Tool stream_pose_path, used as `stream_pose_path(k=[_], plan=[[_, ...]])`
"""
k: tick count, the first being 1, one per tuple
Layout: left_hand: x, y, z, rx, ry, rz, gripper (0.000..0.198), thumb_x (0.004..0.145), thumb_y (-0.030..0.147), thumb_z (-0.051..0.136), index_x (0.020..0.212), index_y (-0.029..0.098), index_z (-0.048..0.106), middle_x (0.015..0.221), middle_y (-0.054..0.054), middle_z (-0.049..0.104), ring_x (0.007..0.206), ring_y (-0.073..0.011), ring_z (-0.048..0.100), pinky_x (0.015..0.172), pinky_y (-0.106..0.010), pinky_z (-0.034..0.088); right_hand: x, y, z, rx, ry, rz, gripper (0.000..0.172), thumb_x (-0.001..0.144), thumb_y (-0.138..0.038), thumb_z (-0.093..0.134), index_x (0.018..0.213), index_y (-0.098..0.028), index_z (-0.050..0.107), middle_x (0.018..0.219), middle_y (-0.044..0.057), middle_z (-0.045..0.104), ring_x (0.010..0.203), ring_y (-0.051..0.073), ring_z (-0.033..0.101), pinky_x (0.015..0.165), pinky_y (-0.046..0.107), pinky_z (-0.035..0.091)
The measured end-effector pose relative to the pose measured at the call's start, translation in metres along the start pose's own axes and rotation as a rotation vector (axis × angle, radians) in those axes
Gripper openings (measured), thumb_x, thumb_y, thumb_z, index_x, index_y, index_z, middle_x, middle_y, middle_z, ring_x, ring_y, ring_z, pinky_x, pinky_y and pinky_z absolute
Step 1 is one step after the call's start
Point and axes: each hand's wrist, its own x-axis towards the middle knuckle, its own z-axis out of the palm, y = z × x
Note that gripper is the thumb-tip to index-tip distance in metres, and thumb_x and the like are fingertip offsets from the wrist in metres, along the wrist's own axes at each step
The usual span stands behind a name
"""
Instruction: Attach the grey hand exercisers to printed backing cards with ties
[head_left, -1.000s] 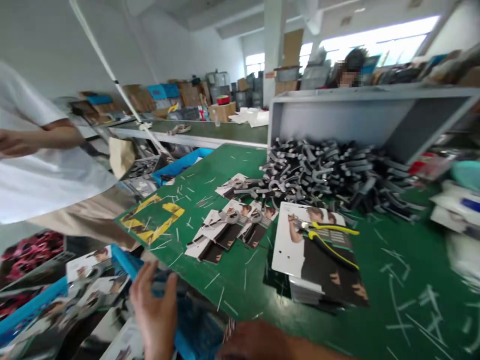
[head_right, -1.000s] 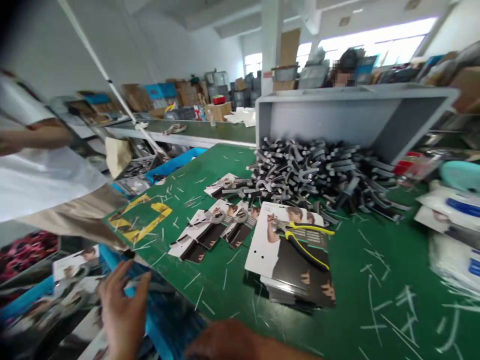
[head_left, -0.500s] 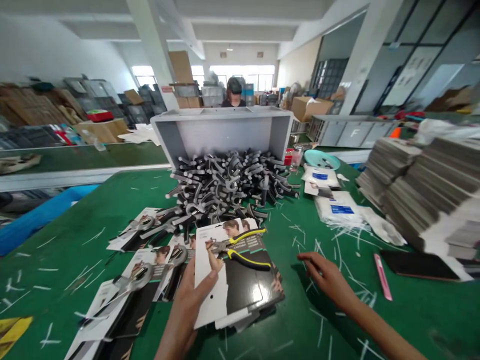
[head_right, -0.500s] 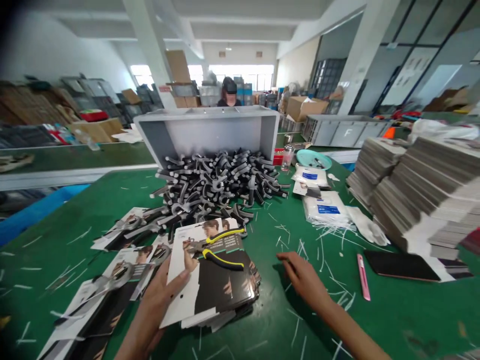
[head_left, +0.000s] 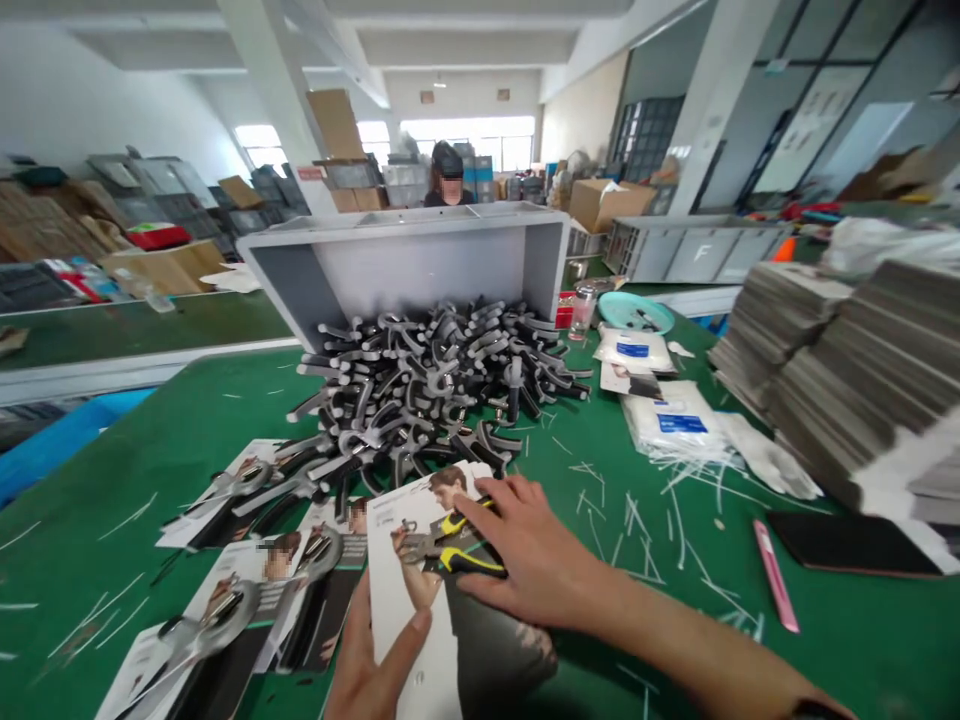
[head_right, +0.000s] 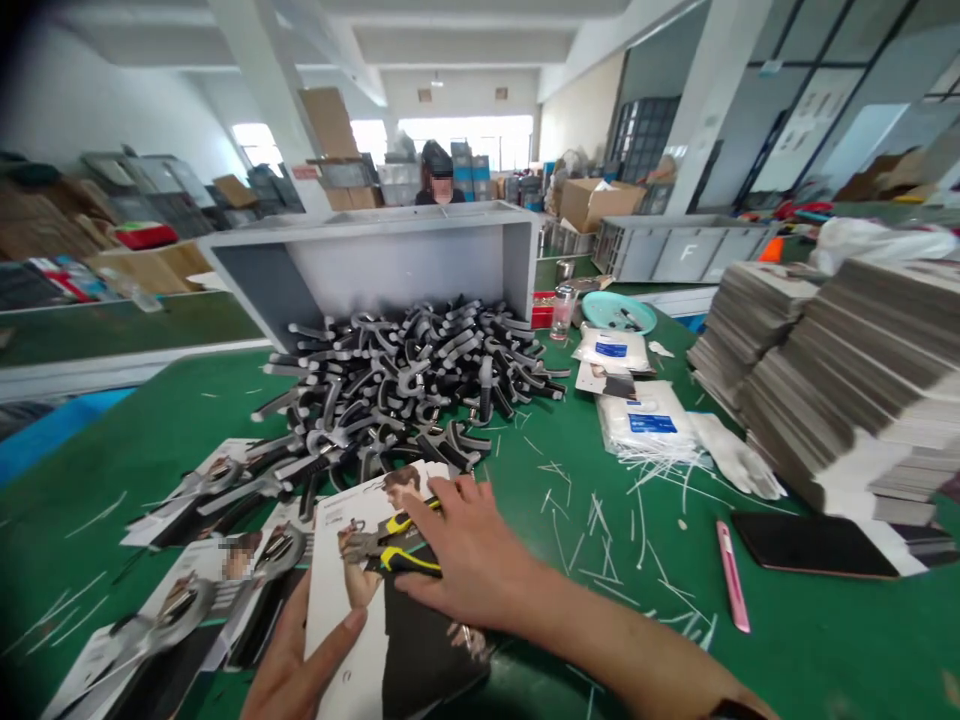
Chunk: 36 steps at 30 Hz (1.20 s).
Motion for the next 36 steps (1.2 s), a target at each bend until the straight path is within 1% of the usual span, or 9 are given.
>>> stream_pose_path(k=[6,11,17,20,22,25,28,32,36], plan=[[-0.002,0.006,0.002,-0.033,-0.051,-0.096,0.088,0.066,0.047,0.082,0.144,0.032,0.045,0.130,-0.006,0.066,0.133,-0.0355,0.050,0.116,-0.051,0.033,-0.022,0.071,0.016,-0.103,0.255,0.298,0.045,0.094,-0.039,0.056,0.133,-0.018,0.057,0.121,0.015,0.061,0.109,0.030,0.051,0.095,0.048,0.044],[-0.002,0.007,0.001,0.035,-0.018,-0.110,0.088,0.065,0.047,0.083,0.144,0.032,0.046,0.129,-0.006,0.067,0.127,-0.0365,0.055,0.110,-0.051,0.042,-0.063,0.121,-0.001,-0.089,0.176,0.310,0.036,0.099,-0.042,0.050,0.128,-0.024,0.061,0.128,0.010,0.062,0.121,0.027,0.050,0.102,0.048,0.041],[0.002,0.000,-0.005,0.050,-0.013,-0.070,0.088,0.062,0.048,0.084,0.141,0.032,0.050,0.132,-0.007,0.065,0.119,-0.0363,0.061,0.095,-0.046,0.054,-0.184,0.152,-0.031,-0.282,0.219,0.352,0.057,0.102,-0.041,0.041,0.154,-0.023,0.029,0.156,0.013,0.036,0.143,0.028,0.034,0.115,0.054,0.028],[0.001,0.001,-0.004,0.097,0.005,-0.030,0.085,0.063,0.046,0.084,0.140,0.030,0.052,0.134,-0.006,0.063,0.118,-0.0350,0.061,0.092,-0.041,0.056,-0.257,0.145,-0.018,-0.365,0.001,0.300,0.073,0.096,-0.050,0.049,0.158,-0.026,0.017,0.161,0.011,0.030,0.148,0.033,0.023,0.115,0.061,0.026],[0.001,0.003,-0.002,0.078,0.006,-0.029,0.085,0.063,0.045,0.084,0.140,0.029,0.052,0.132,-0.006,0.064,0.115,-0.0342,0.063,0.090,-0.041,0.056,-0.280,0.132,-0.001,-0.376,-0.155,0.194,0.077,0.092,-0.055,0.055,0.157,-0.031,0.022,0.160,0.007,0.032,0.147,0.035,0.023,0.112,0.061,0.031],[-0.001,0.004,0.000,0.021,-0.015,-0.058,0.087,0.062,0.043,0.085,0.141,0.030,0.052,0.127,-0.007,0.068,0.105,-0.0333,0.067,0.084,-0.040,0.058,-0.255,0.115,0.024,-0.337,-0.227,0.117,0.064,0.095,-0.049,0.052,0.154,-0.037,0.029,0.161,0.003,0.030,0.148,0.035,0.022,0.112,0.063,0.030],[-0.002,0.005,0.000,0.018,-0.008,-0.046,0.084,0.063,0.041,0.085,0.140,0.032,0.052,0.131,-0.005,0.065,0.109,-0.0321,0.066,0.086,-0.039,0.057,-0.177,0.106,0.048,-0.215,-0.159,0.061,0.052,0.100,-0.038,0.048,0.150,-0.036,0.037,0.158,0.003,0.036,0.147,0.033,0.024,0.114,0.063,0.025],[-0.003,0.004,-0.001,0.004,-0.029,-0.062,0.085,0.067,0.041,0.084,0.143,0.032,0.048,0.134,-0.006,0.063,0.110,-0.0304,0.066,0.088,-0.038,0.056,-0.086,0.105,0.072,-0.028,0.049,0.035,0.040,0.097,-0.032,0.055,0.136,-0.024,0.056,0.147,0.010,0.051,0.138,0.029,0.039,0.112,0.053,0.032],[-0.002,0.002,-0.002,-0.042,-0.030,-0.074,0.087,0.066,0.041,0.085,0.143,0.028,0.047,0.131,-0.009,0.065,0.102,-0.0290,0.069,0.082,-0.035,0.057,-0.065,0.121,0.067,-0.003,0.158,0.080,0.031,0.101,-0.019,0.040,0.124,-0.017,0.060,0.135,0.016,0.056,0.125,0.023,0.050,0.107,0.046,0.039]])
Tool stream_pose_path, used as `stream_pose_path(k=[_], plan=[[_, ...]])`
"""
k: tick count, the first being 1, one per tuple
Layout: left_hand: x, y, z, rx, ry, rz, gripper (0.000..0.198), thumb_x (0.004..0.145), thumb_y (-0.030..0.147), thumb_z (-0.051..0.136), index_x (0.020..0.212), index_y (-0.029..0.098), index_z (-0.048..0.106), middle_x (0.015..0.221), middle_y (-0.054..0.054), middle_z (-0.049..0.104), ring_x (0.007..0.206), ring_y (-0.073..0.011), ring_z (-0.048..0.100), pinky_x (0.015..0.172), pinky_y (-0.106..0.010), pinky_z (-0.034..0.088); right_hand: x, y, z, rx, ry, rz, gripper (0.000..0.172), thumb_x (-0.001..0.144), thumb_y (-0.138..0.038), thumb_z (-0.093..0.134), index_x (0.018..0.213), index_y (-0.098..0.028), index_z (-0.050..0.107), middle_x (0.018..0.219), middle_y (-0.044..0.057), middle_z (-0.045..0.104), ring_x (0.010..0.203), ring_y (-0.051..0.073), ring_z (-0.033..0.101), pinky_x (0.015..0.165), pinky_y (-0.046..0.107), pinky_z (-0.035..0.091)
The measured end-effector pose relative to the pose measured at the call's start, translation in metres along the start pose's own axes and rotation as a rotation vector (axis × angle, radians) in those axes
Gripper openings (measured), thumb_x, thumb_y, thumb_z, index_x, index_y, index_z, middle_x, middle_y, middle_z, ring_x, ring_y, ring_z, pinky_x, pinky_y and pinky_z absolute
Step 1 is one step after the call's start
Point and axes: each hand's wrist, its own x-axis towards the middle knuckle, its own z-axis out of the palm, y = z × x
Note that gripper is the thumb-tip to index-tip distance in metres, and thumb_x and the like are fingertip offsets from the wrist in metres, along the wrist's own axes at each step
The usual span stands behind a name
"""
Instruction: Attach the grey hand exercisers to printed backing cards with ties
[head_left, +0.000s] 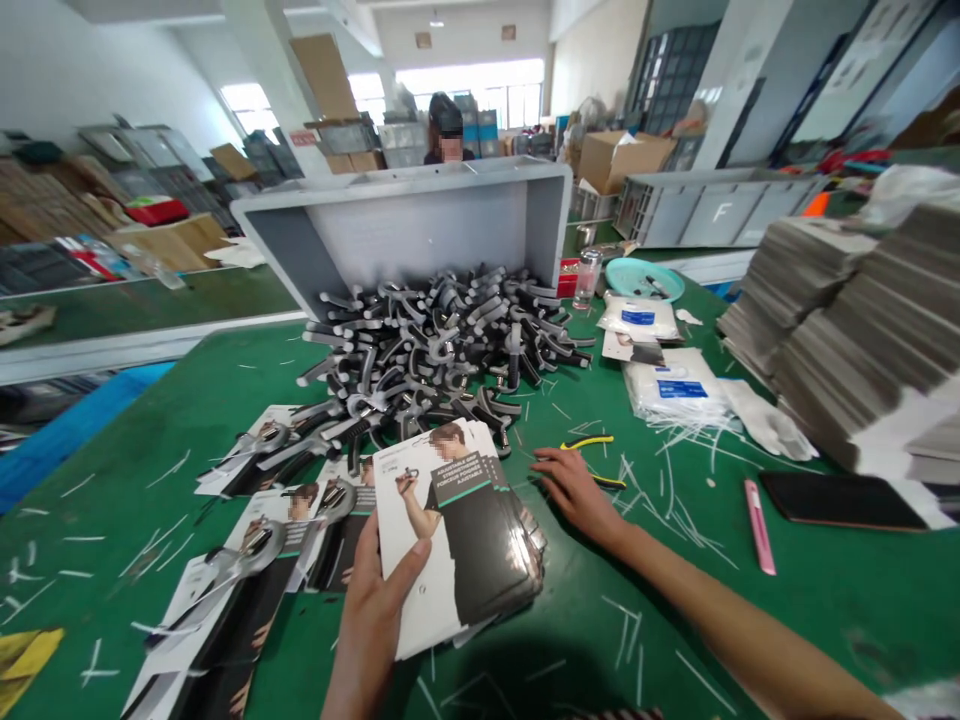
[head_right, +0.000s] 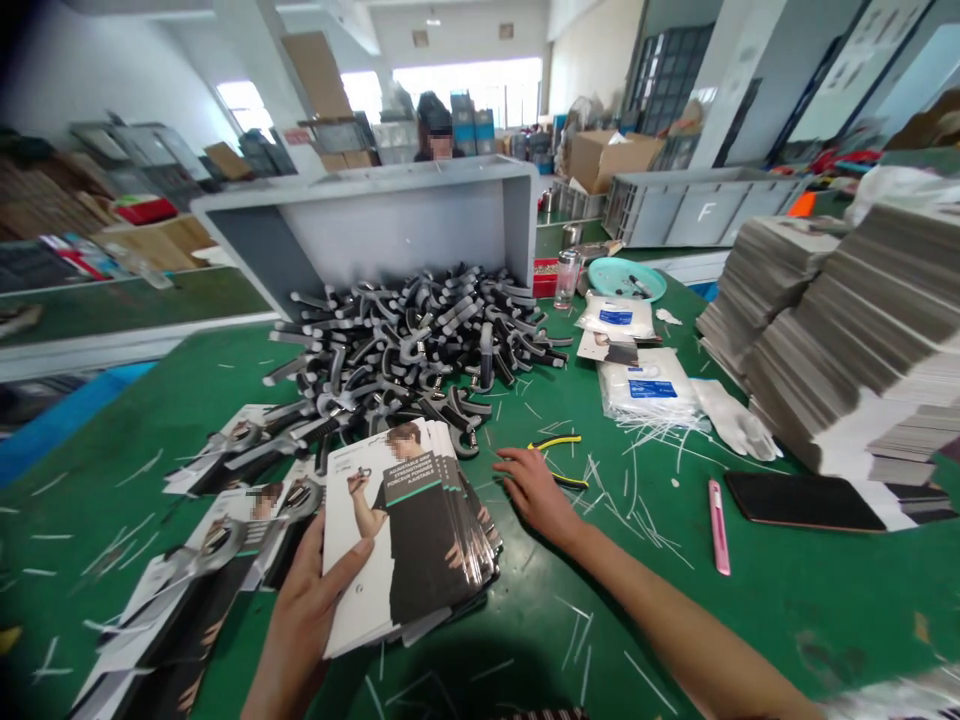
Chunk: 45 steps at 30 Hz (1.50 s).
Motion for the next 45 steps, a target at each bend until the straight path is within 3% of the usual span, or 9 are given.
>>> stream_pose_path(k=[5,8,13,20,25,28,33,39,45], plan=[[-0.002,0.004,0.003,-0.050,-0.038,-0.015,0.089,0.066,0.042,0.085,0.145,0.029,0.044,0.124,-0.008,0.069,0.092,-0.0262,0.071,0.073,-0.031,0.058,0.009,0.023,-0.021,-0.018,-0.076,0.022,0.022,0.096,-0.021,0.052,0.114,-0.016,0.063,0.115,0.014,0.061,0.110,0.024,0.055,0.098,0.041,0.045],[-0.003,0.005,0.004,-0.027,-0.013,0.017,0.085,0.067,0.043,0.084,0.143,0.029,0.047,0.130,-0.008,0.065,0.098,-0.0262,0.069,0.075,-0.030,0.057,0.031,0.018,-0.012,-0.053,-0.195,0.010,0.023,0.086,-0.024,0.069,0.107,-0.017,0.066,0.110,0.012,0.062,0.105,0.026,0.055,0.094,0.039,0.045],[-0.001,0.001,0.001,-0.052,-0.039,0.027,0.086,0.067,0.045,0.083,0.143,0.026,0.046,0.128,-0.011,0.066,0.102,-0.0295,0.069,0.079,-0.035,0.056,0.068,0.012,0.008,-0.130,-0.327,0.069,0.015,0.083,-0.018,0.071,0.097,-0.015,0.066,0.094,0.009,0.064,0.094,0.023,0.058,0.085,0.034,0.046],[0.005,-0.007,-0.001,-0.044,-0.018,0.088,0.081,0.069,0.044,0.082,0.140,0.024,0.049,0.121,-0.010,0.069,0.107,-0.0314,0.067,0.091,-0.040,0.053,0.078,0.029,0.000,-0.258,-0.421,0.283,0.027,0.095,-0.035,0.060,0.115,-0.016,0.062,0.117,0.008,0.063,0.100,0.021,0.063,0.086,0.042,0.054],[0.009,-0.012,-0.006,-0.014,-0.054,0.096,0.080,0.073,0.045,0.079,0.143,0.025,0.045,0.128,-0.010,0.066,0.114,-0.0309,0.065,0.093,-0.039,0.053,0.090,0.023,0.002,-0.267,-0.520,0.303,0.030,0.096,-0.034,0.060,0.121,-0.017,0.060,0.121,0.009,0.063,0.101,0.021,0.064,0.086,0.042,0.056],[0.015,-0.010,-0.019,0.055,-0.070,0.105,0.072,0.079,0.048,0.073,0.142,0.026,0.047,0.136,-0.011,0.061,0.121,-0.0304,0.060,0.097,-0.040,0.051,0.095,0.020,-0.007,-0.284,-0.517,0.301,0.030,0.096,-0.035,0.060,0.119,-0.016,0.061,0.118,0.008,0.064,0.098,0.021,0.065,0.084,0.041,0.056],[0.021,-0.004,-0.047,0.165,0.055,0.263,0.052,0.087,0.048,0.064,0.134,0.028,0.055,0.144,-0.007,0.055,0.133,-0.0254,0.050,0.114,-0.041,0.036,0.083,0.015,-0.028,-0.344,-0.480,0.283,0.023,0.095,-0.033,0.060,0.107,-0.015,0.065,0.108,0.008,0.065,0.095,0.021,0.064,0.080,0.036,0.053],[0.024,-0.004,-0.048,0.192,-0.059,0.192,0.045,0.085,0.049,0.064,0.122,0.024,0.063,0.129,-0.008,0.066,0.114,-0.0271,0.063,0.100,-0.041,0.049,0.063,-0.004,-0.020,-0.444,-0.505,0.193,0.018,0.094,-0.010,0.049,0.096,-0.009,0.066,0.104,0.018,0.063,0.100,0.025,0.062,0.082,0.032,0.048],[0.028,-0.003,-0.047,0.278,-0.038,0.258,0.041,0.085,0.048,0.064,0.118,0.023,0.067,0.123,-0.007,0.069,0.110,-0.0261,0.065,0.097,-0.037,0.050,0.075,-0.006,-0.016,-0.465,-0.553,0.156,0.018,0.096,-0.024,0.056,0.107,-0.012,0.064,0.115,0.011,0.062,0.105,0.023,0.061,0.088,0.040,0.052]])
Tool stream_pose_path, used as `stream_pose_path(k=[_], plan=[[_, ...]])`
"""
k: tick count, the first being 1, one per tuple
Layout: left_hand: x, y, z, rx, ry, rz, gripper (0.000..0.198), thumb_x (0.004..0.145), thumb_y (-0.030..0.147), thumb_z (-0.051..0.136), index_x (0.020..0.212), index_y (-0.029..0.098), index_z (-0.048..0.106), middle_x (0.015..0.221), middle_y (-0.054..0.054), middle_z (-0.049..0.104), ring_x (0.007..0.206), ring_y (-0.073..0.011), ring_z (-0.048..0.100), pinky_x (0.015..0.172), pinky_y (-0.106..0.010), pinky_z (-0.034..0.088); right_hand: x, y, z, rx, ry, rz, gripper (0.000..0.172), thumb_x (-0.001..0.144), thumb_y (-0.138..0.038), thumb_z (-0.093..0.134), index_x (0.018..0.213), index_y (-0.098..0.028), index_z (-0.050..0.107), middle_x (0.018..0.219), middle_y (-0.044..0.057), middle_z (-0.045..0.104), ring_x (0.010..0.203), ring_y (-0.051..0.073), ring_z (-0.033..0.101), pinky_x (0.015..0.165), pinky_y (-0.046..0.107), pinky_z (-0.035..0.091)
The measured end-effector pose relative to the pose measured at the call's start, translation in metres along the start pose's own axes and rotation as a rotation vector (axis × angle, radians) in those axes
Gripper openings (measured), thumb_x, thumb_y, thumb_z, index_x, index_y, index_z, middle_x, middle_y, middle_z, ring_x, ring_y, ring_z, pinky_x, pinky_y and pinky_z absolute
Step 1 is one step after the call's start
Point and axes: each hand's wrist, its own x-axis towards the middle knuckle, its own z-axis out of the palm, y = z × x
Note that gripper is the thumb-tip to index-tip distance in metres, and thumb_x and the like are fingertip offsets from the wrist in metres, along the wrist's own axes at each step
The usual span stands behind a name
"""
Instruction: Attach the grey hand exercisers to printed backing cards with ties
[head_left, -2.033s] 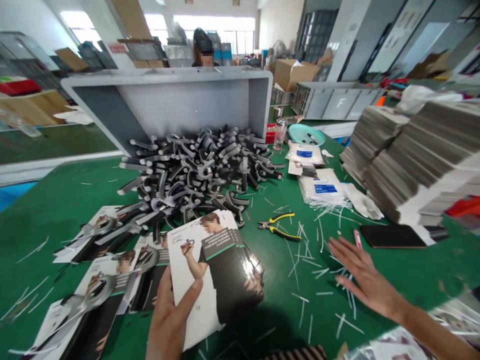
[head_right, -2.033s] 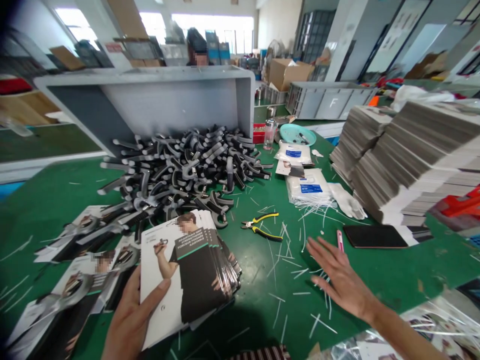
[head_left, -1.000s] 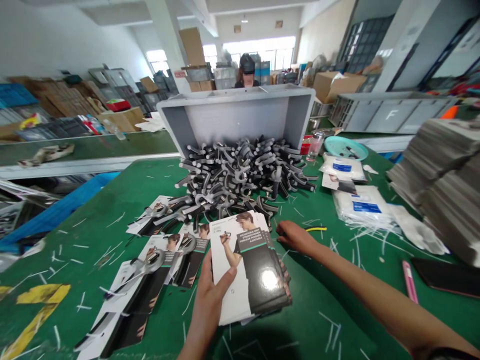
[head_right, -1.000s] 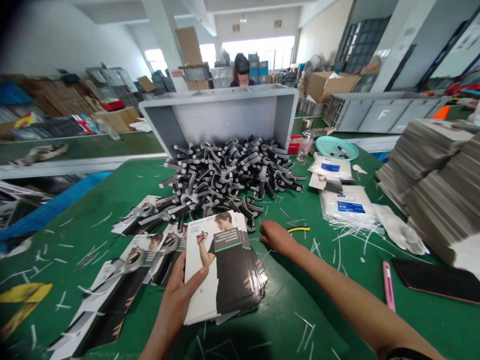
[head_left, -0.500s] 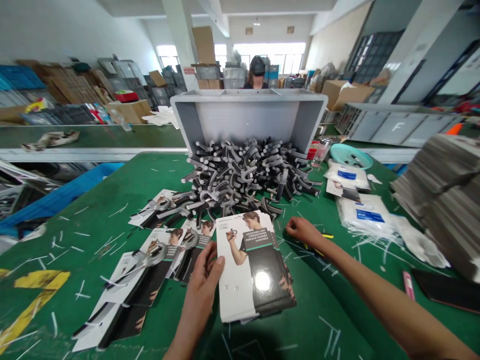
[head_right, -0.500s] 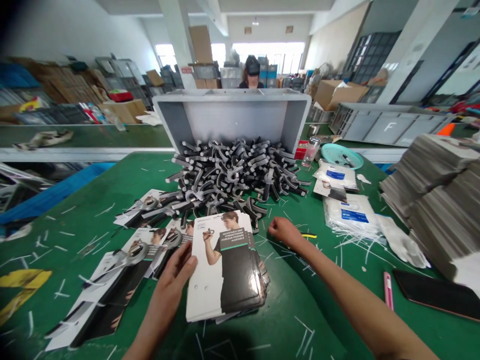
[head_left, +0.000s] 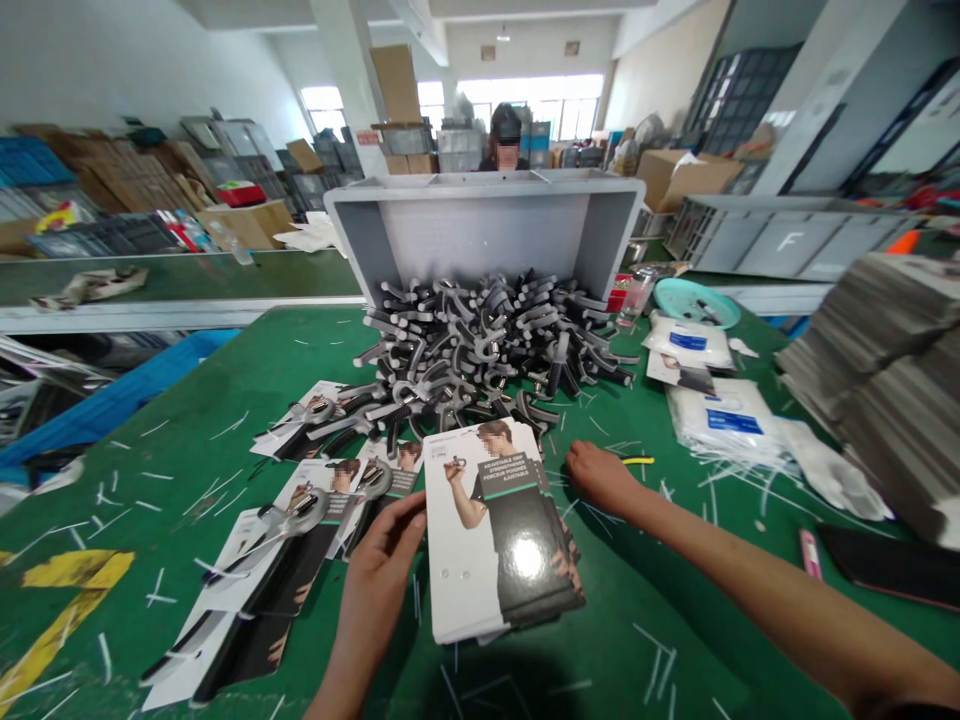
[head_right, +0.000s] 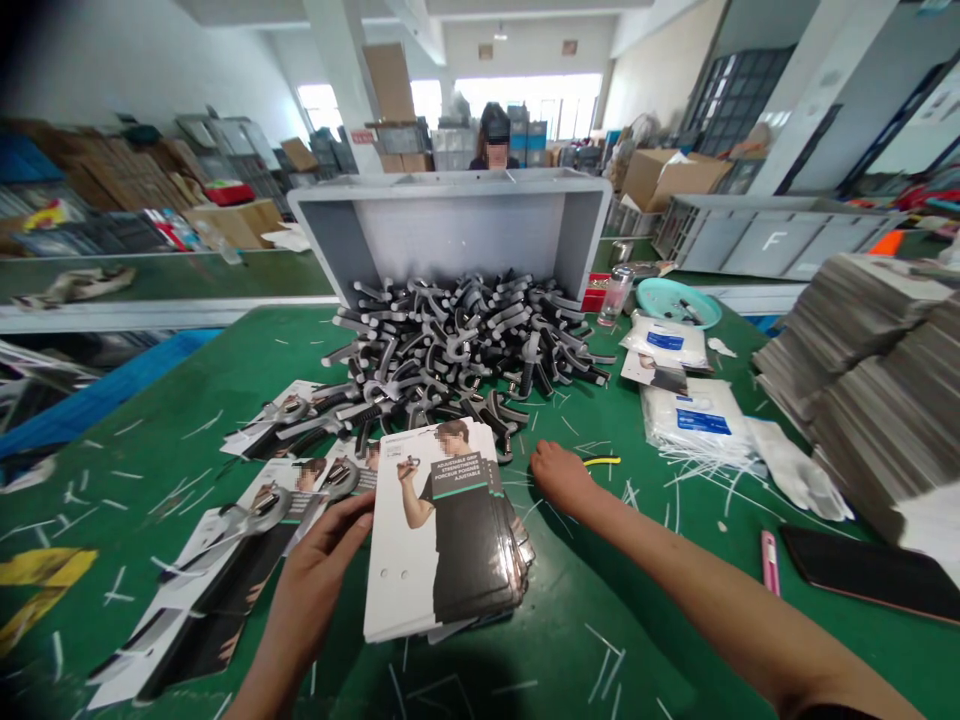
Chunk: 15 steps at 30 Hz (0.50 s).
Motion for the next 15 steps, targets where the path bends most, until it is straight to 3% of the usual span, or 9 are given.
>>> stream_pose_path(k=[4,9,12,15], plan=[[-0.005,0.001,0.000,-0.028,-0.018,-0.001,0.044,0.085,0.047,0.064,0.121,0.022,0.066,0.122,-0.008,0.070,0.109,-0.0267,0.066,0.091,-0.036,0.052,0.013,-0.001,0.001,0.058,-0.047,-0.002,0.030,0.094,-0.033,0.062,0.119,-0.016,0.061,0.122,0.009,0.062,0.104,0.022,0.063,0.087,0.043,0.055],[-0.010,0.000,0.000,-0.020,-0.012,-0.008,0.040,0.084,0.046,0.066,0.115,0.021,0.069,0.117,-0.008,0.072,0.104,-0.0259,0.067,0.091,-0.035,0.051,0.023,-0.003,0.003,0.211,-0.040,0.002,0.029,0.095,-0.034,0.061,0.118,-0.016,0.061,0.116,0.008,0.064,0.096,0.020,0.065,0.082,0.039,0.057],[-0.011,0.002,-0.009,0.012,-0.006,0.018,0.037,0.086,0.046,0.064,0.111,0.021,0.070,0.115,-0.008,0.072,0.105,-0.0265,0.067,0.095,-0.038,0.050,0.020,0.007,-0.016,0.327,0.093,0.041,0.022,0.098,-0.032,0.055,0.108,-0.014,0.063,0.104,0.007,0.066,0.088,0.018,0.064,0.079,0.035,0.055],[-0.013,0.014,-0.020,0.136,0.102,0.132,0.030,0.090,0.042,0.059,0.111,0.023,0.069,0.114,-0.006,0.072,0.107,-0.0263,0.066,0.100,-0.041,0.046,0.004,0.016,-0.050,0.440,0.290,0.097,0.031,0.102,-0.028,0.034,0.106,-0.012,0.060,0.098,0.011,0.066,0.086,0.019,0.062,0.077,0.033,0.050]])
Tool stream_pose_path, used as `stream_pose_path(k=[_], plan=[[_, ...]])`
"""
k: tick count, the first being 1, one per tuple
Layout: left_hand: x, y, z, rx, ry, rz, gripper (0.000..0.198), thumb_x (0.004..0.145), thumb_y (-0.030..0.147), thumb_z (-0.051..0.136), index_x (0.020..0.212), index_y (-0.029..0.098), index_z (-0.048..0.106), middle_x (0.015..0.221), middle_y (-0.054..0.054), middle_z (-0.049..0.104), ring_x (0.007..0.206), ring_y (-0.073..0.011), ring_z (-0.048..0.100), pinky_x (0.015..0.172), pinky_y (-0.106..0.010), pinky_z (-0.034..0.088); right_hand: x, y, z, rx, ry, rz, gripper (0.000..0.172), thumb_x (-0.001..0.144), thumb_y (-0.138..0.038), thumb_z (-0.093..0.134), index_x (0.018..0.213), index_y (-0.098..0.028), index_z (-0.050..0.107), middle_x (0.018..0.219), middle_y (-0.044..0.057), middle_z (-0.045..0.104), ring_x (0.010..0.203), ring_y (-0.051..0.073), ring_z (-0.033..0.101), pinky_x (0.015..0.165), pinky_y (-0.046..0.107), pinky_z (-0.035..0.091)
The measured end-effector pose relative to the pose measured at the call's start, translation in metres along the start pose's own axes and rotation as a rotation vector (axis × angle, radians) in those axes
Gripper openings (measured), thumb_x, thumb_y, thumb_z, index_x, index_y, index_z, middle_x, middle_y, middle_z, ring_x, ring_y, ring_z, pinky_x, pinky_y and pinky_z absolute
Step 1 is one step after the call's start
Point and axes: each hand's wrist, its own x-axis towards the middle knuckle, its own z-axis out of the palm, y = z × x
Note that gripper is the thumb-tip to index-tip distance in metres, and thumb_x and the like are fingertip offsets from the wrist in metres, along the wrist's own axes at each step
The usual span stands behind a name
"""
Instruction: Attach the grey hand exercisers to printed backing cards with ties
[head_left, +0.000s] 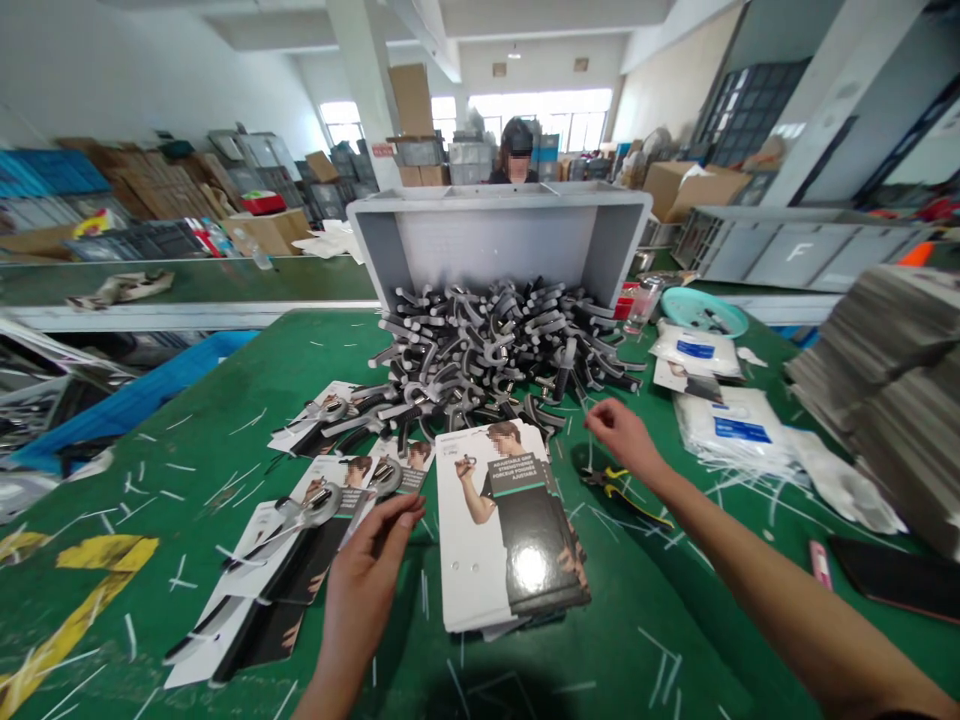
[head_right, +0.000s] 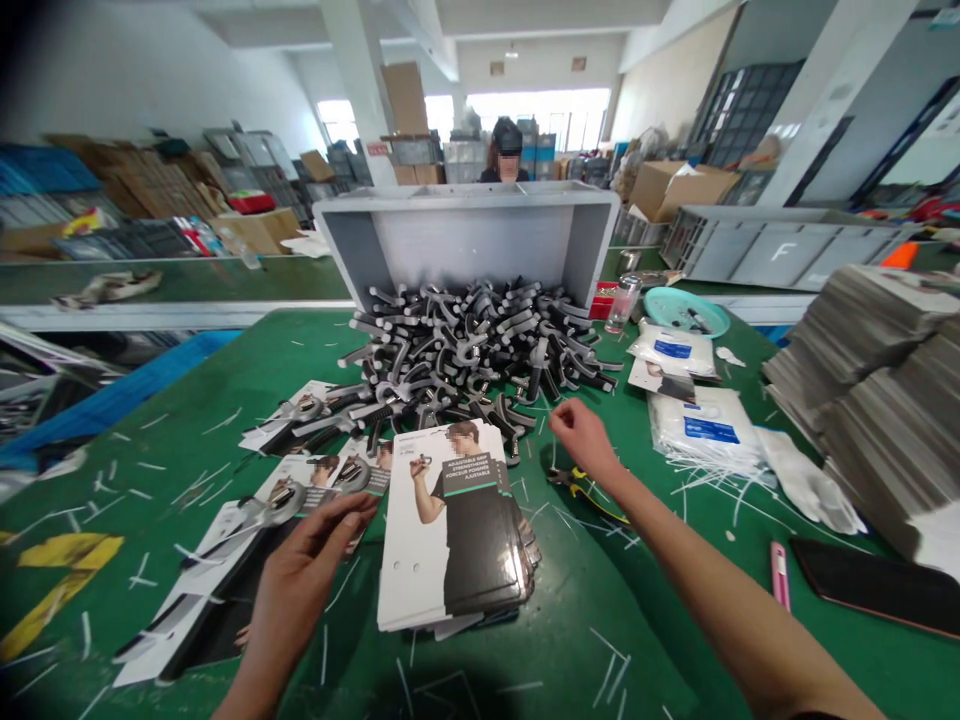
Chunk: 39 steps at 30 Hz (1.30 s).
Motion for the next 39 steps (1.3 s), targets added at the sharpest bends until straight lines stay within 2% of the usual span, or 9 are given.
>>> stream_pose_path(k=[3,6,9,19,24,31,34,37,39], plan=[[-0.001,0.032,-0.003,0.197,0.072,0.361,0.026,0.095,0.029,0.053,0.116,0.027,0.068,0.120,-0.005,0.069,0.114,-0.0250,0.061,0.103,-0.041,0.042,-0.020,-0.030,-0.032,0.146,0.035,-0.090,0.028,0.100,-0.036,0.038,0.103,-0.017,0.059,0.093,0.007,0.066,0.081,0.018,0.060,0.072,0.028,0.049],[0.001,0.073,0.012,0.415,-0.118,0.811,0.036,0.094,0.019,0.053,0.128,0.028,0.063,0.129,-0.007,0.066,0.121,-0.0271,0.055,0.103,-0.044,0.038,-0.046,-0.078,-0.047,0.344,-0.125,-0.330,0.015,0.093,-0.034,0.055,0.091,-0.021,0.060,0.083,0.000,0.064,0.073,0.015,0.057,0.068,0.025,0.046],[0.007,0.096,0.028,0.599,-0.234,0.948,0.030,0.094,0.019,0.054,0.121,0.022,0.066,0.105,-0.009,0.073,0.098,-0.0268,0.059,0.089,-0.043,0.041,-0.060,-0.114,-0.050,0.391,-0.193,-0.477,0.009,0.090,-0.028,0.059,0.085,-0.021,0.061,0.081,0.000,0.061,0.071,0.014,0.053,0.067,0.024,0.042],[0.001,0.053,0.022,0.092,-0.038,0.277,0.016,0.094,0.033,0.058,0.093,0.024,0.072,0.090,-0.003,0.071,0.085,-0.0205,0.063,0.076,-0.030,0.045,-0.037,-0.111,-0.016,1.198,-0.241,-0.199,0.022,0.087,-0.039,0.069,0.089,-0.018,0.063,0.077,-0.002,0.060,0.064,0.010,0.053,0.062,0.023,0.044],[-0.006,0.048,0.027,0.130,0.087,0.443,0.012,0.092,0.024,0.060,0.097,0.024,0.071,0.093,-0.004,0.071,0.091,-0.0218,0.063,0.082,-0.032,0.045,-0.045,-0.131,0.006,1.419,-0.392,-0.078,0.029,0.082,-0.041,0.074,0.096,-0.019,0.061,0.065,-0.005,0.056,0.052,0.010,0.051,0.049,0.023,0.045],[-0.012,0.047,0.034,0.246,0.020,0.688,0.021,0.093,0.013,0.057,0.109,0.022,0.067,0.093,-0.005,0.070,0.087,-0.0207,0.061,0.082,-0.034,0.045,-0.054,-0.141,0.015,1.409,-0.456,-0.136,0.027,0.082,-0.040,0.075,0.090,-0.016,0.063,0.077,0.000,0.065,0.055,0.009,0.057,0.052,0.022,0.049],[-0.010,0.041,0.036,0.212,0.036,0.588,0.019,0.093,0.018,0.058,0.110,0.022,0.065,0.100,-0.007,0.068,0.096,-0.0226,0.060,0.088,-0.036,0.045,-0.056,-0.138,0.015,1.351,-0.398,-0.126,0.026,0.085,-0.041,0.072,0.088,-0.016,0.064,0.074,0.001,0.067,0.056,0.011,0.060,0.057,0.025,0.051],[-0.002,0.027,0.035,0.131,0.121,0.288,0.046,0.083,0.030,0.071,0.126,0.020,0.057,0.117,-0.011,0.061,0.106,-0.0262,0.058,0.092,-0.041,0.047,-0.052,-0.133,0.010,1.364,-0.239,-0.103,0.025,0.088,-0.042,0.069,0.091,-0.018,0.063,0.075,0.001,0.070,0.060,0.012,0.063,0.061,0.026,0.052],[0.004,0.016,0.032,0.039,0.012,0.092,0.056,0.079,0.036,0.074,0.129,0.018,0.057,0.118,-0.012,0.060,0.098,-0.0251,0.061,0.084,-0.039,0.050,-0.048,-0.130,0.006,1.400,-0.129,-0.083,0.024,0.087,-0.041,0.070,0.091,-0.020,0.061,0.083,0.003,0.072,0.064,0.013,0.065,0.062,0.027,0.053]])
